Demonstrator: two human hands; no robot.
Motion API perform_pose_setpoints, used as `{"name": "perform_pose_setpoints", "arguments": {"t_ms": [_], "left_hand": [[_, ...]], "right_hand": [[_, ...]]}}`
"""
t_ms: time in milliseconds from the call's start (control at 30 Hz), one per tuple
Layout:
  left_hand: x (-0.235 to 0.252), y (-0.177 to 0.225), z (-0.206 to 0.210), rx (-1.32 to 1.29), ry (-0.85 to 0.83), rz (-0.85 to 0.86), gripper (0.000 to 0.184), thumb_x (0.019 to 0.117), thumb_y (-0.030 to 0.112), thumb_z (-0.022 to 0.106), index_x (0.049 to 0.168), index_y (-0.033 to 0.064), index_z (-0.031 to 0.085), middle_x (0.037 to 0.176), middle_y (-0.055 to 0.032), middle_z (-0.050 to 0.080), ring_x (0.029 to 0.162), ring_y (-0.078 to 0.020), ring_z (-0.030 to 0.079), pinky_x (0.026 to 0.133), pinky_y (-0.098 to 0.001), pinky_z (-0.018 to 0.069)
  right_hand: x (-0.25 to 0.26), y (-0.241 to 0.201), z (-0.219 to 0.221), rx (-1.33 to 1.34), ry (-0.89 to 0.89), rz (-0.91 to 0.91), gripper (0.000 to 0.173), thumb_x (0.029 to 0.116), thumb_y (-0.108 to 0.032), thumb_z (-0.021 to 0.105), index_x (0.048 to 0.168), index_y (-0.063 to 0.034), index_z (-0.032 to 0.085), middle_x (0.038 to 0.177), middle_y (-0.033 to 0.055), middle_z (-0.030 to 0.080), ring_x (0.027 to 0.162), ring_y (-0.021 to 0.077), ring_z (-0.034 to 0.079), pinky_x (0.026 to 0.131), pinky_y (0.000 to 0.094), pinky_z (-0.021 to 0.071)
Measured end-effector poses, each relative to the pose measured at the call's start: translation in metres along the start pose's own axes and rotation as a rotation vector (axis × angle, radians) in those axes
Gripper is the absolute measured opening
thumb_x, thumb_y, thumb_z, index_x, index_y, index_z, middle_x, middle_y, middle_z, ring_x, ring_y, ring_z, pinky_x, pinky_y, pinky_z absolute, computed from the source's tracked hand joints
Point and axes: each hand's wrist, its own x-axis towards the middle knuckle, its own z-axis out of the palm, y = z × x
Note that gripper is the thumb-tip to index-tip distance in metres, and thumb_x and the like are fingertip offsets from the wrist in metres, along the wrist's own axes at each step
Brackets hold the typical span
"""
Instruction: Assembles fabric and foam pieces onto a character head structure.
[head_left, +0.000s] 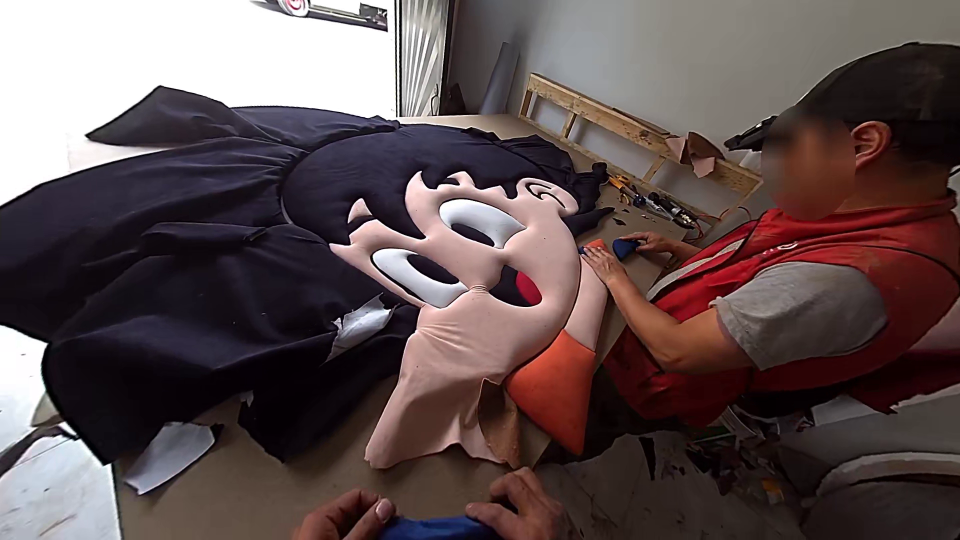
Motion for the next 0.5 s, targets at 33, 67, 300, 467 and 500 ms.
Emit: {"name": "perform_pose_setpoints", "arguments": {"t_ms": [33, 67, 300, 467, 500], "left_hand": [[0.003, 0.004, 0.003, 0.062, 0.016, 0.044, 0.025, 0.1024, 0.027, 0.063, 0.109, 0.004, 0.072, 0.096, -0.0078, 0.077, 0.087, -0.0171, 0.074, 0.084, -0.0419, 0.061], [0.009, 0.009, 0.008, 0.146, 0.061, 0.124, 0.024, 0.1028, 0.026, 0.063, 0.113, 0.0068, 0.072, 0.1, -0.0052, 0.077, 0.089, -0.0152, 0.075, 0.085, -0.0406, 0.0625], [0.102, 0.061, 0.096, 0.814, 0.34, 0.604, 0.047, 0.0946, 0.061, 0.06, 0.126, 0.0277, 0.071, 0.118, 0.0024, 0.072, 0.114, -0.0197, 0.066, 0.097, -0.0459, 0.0557], [0.138, 0.055, 0.162, 1.193, 0.173, 0.319, 0.119, 0.0606, 0.088, 0.066, 0.155, 0.0173, 0.046, 0.163, -0.0182, 0.038, 0.153, -0.0459, 0.025, 0.116, -0.0793, 0.0095], [0.14, 0.049, 0.167, 1.22, 0.188, 0.315, 0.116, 0.0612, 0.083, 0.068, 0.153, 0.0153, 0.049, 0.164, -0.0189, 0.035, 0.154, -0.047, 0.022, 0.115, -0.0801, 0.0076]], "right_hand": [[-0.012, 0.002, -0.003, 0.024, 0.01, 0.037, 0.051, 0.0751, -0.041, 0.08, 0.124, -0.0281, 0.074, 0.115, 0.0042, 0.07, 0.112, 0.0222, 0.063, 0.09, 0.0395, 0.0564], [-0.024, 0.006, -0.007, 0.06, 0.045, 0.08, 0.051, 0.0735, -0.042, 0.081, 0.121, -0.0257, 0.076, 0.114, 0.0051, 0.071, 0.111, 0.0223, 0.064, 0.091, 0.0404, 0.0562], [-0.089, 0.052, -0.045, 1.206, 0.64, 0.355, 0.049, 0.0909, -0.043, 0.073, 0.128, -0.0117, 0.064, 0.114, 0.0085, 0.071, 0.099, 0.0197, 0.07, 0.085, 0.039, 0.0592], [-0.087, 0.064, -0.061, 1.973, 0.801, 0.371, 0.054, 0.0889, -0.041, 0.07, 0.131, -0.0091, 0.062, 0.115, 0.0152, 0.068, 0.104, 0.0293, 0.069, 0.084, 0.0473, 0.0595], [-0.088, 0.066, -0.06, 1.984, 0.797, 0.391, 0.054, 0.0888, -0.041, 0.07, 0.131, -0.0087, 0.062, 0.114, 0.0151, 0.068, 0.103, 0.0292, 0.069, 0.084, 0.0469, 0.0594]]}}
